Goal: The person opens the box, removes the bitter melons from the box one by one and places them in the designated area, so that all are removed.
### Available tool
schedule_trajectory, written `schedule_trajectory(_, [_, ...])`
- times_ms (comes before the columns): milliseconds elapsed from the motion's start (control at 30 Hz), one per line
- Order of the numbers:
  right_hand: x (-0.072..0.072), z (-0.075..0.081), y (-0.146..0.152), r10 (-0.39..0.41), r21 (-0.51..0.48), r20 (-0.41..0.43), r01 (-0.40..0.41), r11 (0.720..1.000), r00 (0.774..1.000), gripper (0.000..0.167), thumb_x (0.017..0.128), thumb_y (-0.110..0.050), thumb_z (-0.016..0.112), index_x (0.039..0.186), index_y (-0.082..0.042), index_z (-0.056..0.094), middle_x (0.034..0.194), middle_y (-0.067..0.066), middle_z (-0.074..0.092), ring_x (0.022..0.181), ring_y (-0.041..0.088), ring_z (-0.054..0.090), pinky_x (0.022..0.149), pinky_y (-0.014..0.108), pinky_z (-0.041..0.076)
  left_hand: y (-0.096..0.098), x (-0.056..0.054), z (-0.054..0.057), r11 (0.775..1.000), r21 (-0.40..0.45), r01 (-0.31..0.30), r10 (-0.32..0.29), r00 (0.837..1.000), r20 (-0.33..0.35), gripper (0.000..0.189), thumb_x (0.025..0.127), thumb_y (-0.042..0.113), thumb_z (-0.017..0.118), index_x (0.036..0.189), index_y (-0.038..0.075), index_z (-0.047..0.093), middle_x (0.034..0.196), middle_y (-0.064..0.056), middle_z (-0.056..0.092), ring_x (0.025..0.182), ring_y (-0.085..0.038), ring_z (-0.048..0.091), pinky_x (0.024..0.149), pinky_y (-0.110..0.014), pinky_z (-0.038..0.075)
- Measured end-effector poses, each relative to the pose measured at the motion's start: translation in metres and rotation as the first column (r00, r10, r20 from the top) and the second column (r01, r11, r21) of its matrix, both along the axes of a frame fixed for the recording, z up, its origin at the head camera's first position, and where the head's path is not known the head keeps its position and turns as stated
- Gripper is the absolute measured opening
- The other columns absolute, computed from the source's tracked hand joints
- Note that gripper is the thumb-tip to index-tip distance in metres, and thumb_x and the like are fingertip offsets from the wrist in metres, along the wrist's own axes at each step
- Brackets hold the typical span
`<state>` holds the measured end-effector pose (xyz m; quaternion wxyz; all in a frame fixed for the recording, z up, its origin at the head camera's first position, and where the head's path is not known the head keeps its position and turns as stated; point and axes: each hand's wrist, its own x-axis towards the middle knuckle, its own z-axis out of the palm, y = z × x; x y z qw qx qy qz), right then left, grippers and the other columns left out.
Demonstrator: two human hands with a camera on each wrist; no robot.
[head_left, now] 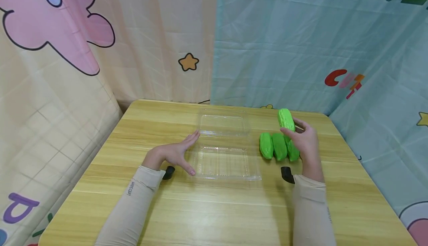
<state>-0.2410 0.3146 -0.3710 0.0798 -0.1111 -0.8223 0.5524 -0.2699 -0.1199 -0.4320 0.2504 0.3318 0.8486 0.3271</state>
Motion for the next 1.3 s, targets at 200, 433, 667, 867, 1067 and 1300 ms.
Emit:
schedule_trajectory(200, [-0.002, -0.005, 0.020, -0.105, -0.042, 0.050, 0.107, 0.993, 0.993, 0.078, 0.091, -0.033, 0.075, 0.157, -0.014, 0.038, 0.156, 0.013, 0.040, 0.138, 0.030, 0.043, 0.101, 0.034, 0.046, 0.000, 0.000, 0.000, 1.000, -0.009, -0.006, 0.006, 1.000, 0.000, 0.143, 0.070, 0.037, 0.094, 0.160, 0.020, -0.017, 0.164, -0.001, -0.026, 0.149, -0.024, -0.019, 0.120, -0.051, 0.004])
schedule_trajectory(433, [0.000, -0.013, 0.042, -0.201, -0.087, 0.073, 0.207, 0.974, 0.977, 0.076, 0.094, -0.031, 0.072, 0.158, -0.012, 0.035, 0.159, 0.012, 0.036, 0.142, 0.029, 0.036, 0.111, 0.039, 0.038, 0.000, 0.000, -0.002, 1.000, -0.004, -0.001, 0.001, 1.000, -0.003, 0.143, 0.071, 0.036, 0.093, 0.159, 0.020, -0.017, 0.164, -0.002, -0.027, 0.149, -0.024, -0.019, 0.120, -0.052, 0.005])
schedule_trajectory(667, [0.000, -0.025, 0.066, -0.281, -0.062, 0.135, 0.292, 0.955, 0.950, 0.074, 0.097, -0.028, 0.066, 0.159, -0.010, 0.030, 0.161, 0.016, 0.030, 0.144, 0.032, 0.031, 0.115, 0.039, 0.033, 0.000, 0.000, 0.001, 1.000, -0.003, -0.005, 0.005, 1.000, 0.000, 0.143, 0.071, 0.035, 0.094, 0.160, 0.017, -0.016, 0.165, -0.003, -0.025, 0.149, -0.025, -0.019, 0.120, -0.053, 0.004])
schedule_trajectory(867, [0.000, -0.038, 0.082, -0.326, -0.029, 0.153, 0.334, 0.942, 0.933, 0.070, 0.099, -0.023, 0.061, 0.158, -0.006, 0.027, 0.160, 0.020, 0.028, 0.144, 0.035, 0.029, 0.117, 0.040, 0.029, 0.001, 0.001, 0.003, 1.000, -0.005, -0.002, 0.002, 1.000, 0.001, 0.143, 0.071, 0.036, 0.093, 0.159, 0.018, -0.018, 0.165, -0.006, -0.025, 0.150, -0.029, -0.019, 0.119, -0.055, 0.003])
schedule_trajectory(1067, [-0.007, -0.058, 0.088, -0.355, -0.079, 0.142, 0.368, 0.926, 0.924, 0.068, 0.099, -0.016, 0.059, 0.157, 0.000, 0.028, 0.161, 0.022, 0.026, 0.146, 0.033, 0.024, 0.119, 0.037, 0.023, -0.001, 0.000, 0.002, 1.000, -0.001, -0.007, 0.007, 1.000, -0.002, 0.144, 0.070, 0.037, 0.093, 0.159, 0.020, -0.018, 0.164, -0.006, -0.026, 0.149, -0.026, -0.020, 0.119, -0.055, 0.004])
schedule_trajectory(1300, [-0.008, -0.080, 0.092, -0.376, -0.094, 0.185, 0.397, 0.913, 0.908, 0.066, 0.100, -0.014, 0.054, 0.158, 0.000, 0.024, 0.163, 0.020, 0.019, 0.148, 0.031, 0.017, 0.120, 0.037, 0.019, -0.001, -0.002, -0.001, 1.000, -0.006, 0.001, -0.001, 1.000, -0.009, 0.144, 0.070, 0.039, 0.093, 0.159, 0.020, -0.018, 0.165, -0.006, -0.025, 0.149, -0.026, -0.020, 0.119, -0.055, 0.004])
